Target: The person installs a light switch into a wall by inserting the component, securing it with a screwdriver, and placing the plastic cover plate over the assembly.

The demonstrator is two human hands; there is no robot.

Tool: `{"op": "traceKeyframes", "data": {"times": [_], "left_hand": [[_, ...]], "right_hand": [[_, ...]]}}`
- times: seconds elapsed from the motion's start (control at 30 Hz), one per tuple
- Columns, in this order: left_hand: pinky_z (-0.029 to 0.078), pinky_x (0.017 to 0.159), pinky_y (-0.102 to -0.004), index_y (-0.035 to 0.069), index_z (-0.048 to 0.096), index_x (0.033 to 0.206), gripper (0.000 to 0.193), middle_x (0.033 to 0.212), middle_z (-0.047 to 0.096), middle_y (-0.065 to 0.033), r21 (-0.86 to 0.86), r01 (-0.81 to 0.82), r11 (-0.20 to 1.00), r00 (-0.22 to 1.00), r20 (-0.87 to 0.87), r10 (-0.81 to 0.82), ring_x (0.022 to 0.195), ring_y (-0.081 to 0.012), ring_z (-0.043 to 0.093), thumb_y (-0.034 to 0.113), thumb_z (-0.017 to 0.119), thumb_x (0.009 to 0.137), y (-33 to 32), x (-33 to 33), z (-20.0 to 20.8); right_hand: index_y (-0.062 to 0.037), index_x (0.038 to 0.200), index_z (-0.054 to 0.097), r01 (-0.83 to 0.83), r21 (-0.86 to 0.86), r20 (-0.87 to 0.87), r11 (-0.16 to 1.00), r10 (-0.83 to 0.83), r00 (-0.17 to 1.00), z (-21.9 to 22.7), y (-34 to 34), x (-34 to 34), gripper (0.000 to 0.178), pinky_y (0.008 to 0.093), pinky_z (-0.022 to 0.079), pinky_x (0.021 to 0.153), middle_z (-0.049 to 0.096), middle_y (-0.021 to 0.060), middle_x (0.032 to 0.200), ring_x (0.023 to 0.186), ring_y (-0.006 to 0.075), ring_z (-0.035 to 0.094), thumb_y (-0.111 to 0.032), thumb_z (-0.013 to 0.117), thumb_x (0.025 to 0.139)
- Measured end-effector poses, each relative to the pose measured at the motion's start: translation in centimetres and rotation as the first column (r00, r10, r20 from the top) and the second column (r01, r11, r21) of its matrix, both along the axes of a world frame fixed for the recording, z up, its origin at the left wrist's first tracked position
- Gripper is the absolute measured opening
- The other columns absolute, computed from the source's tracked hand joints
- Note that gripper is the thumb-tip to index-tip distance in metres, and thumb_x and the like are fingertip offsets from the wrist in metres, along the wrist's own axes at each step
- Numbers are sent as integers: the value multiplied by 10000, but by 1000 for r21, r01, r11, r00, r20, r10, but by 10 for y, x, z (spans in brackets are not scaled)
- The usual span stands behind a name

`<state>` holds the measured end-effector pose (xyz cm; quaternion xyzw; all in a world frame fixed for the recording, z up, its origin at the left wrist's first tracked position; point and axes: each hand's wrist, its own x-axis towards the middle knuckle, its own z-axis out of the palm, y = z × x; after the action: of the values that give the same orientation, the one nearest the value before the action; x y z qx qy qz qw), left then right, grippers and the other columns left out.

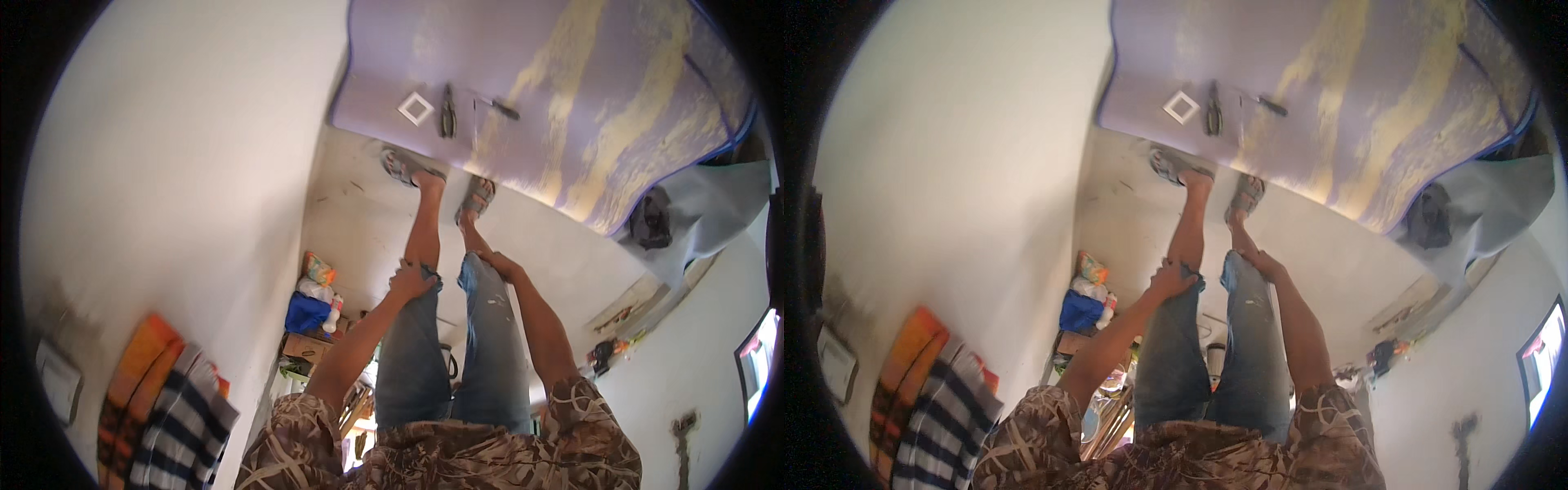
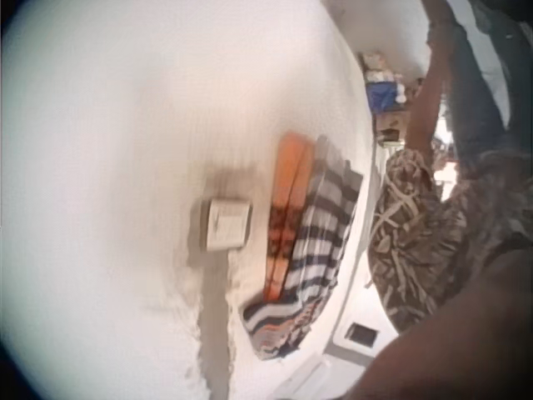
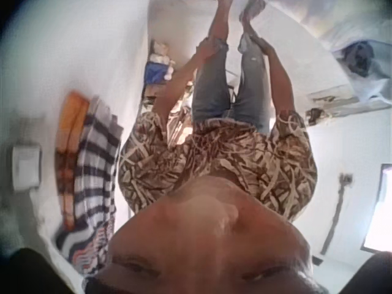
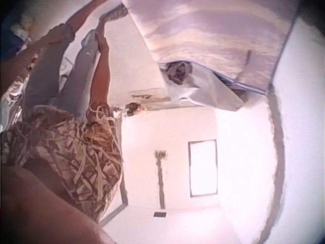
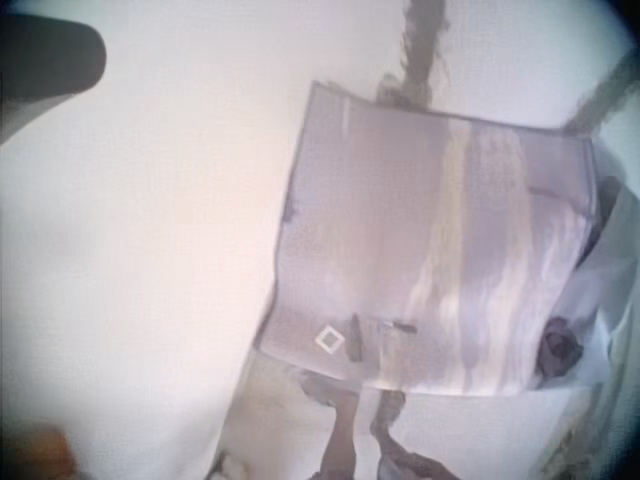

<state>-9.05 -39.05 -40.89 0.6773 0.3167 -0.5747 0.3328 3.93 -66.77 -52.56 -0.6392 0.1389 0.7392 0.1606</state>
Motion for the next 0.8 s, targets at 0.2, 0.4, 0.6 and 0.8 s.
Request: {"op": "traceKeyframes", "data": {"times": [0.2,0.4,0.6,0.8], "left_hand": [[556,773,-482,-61,187,1485,1244,1194,522,-262,336,209,919,978,-59,-201,1057,-354,599,488,854,590,-15,21,-82],[553,795,-497,-81,248,1442,1182,1185,522,-238,368,206,907,977,-24,-213,1043,-355,598,491,848,599,-6,13,-104],[536,852,-515,-92,232,1443,1188,1218,516,-263,288,172,942,985,-59,-161,1086,-402,587,502,838,612,3,7,-120],[510,907,-492,-75,430,1356,793,1216,563,-296,305,71,950,969,205,-139,1106,-437,588,488,665,848,20,-4,-167]], "right_hand": [[71,1180,607,150,115,-193,982,-126,973,-90,-12,-5,653,363,514,809,657,121,1075,924,193,617,-517,607,896],[22,1295,550,331,19,-201,943,-321,926,-115,6,-19,661,370,461,940,599,175,1240,1083,234,576,-522,545,920],[-45,1350,533,618,-90,-131,781,-624,770,-86,-38,-31,556,371,409,1035,582,145,1317,1162,257,562,-449,451,976],[-82,1412,492,821,-194,-206,537,-841,501,-36,-124,-69,539,421,360,1096,539,132,1396,1286,257,496,-395,381,987]]}}
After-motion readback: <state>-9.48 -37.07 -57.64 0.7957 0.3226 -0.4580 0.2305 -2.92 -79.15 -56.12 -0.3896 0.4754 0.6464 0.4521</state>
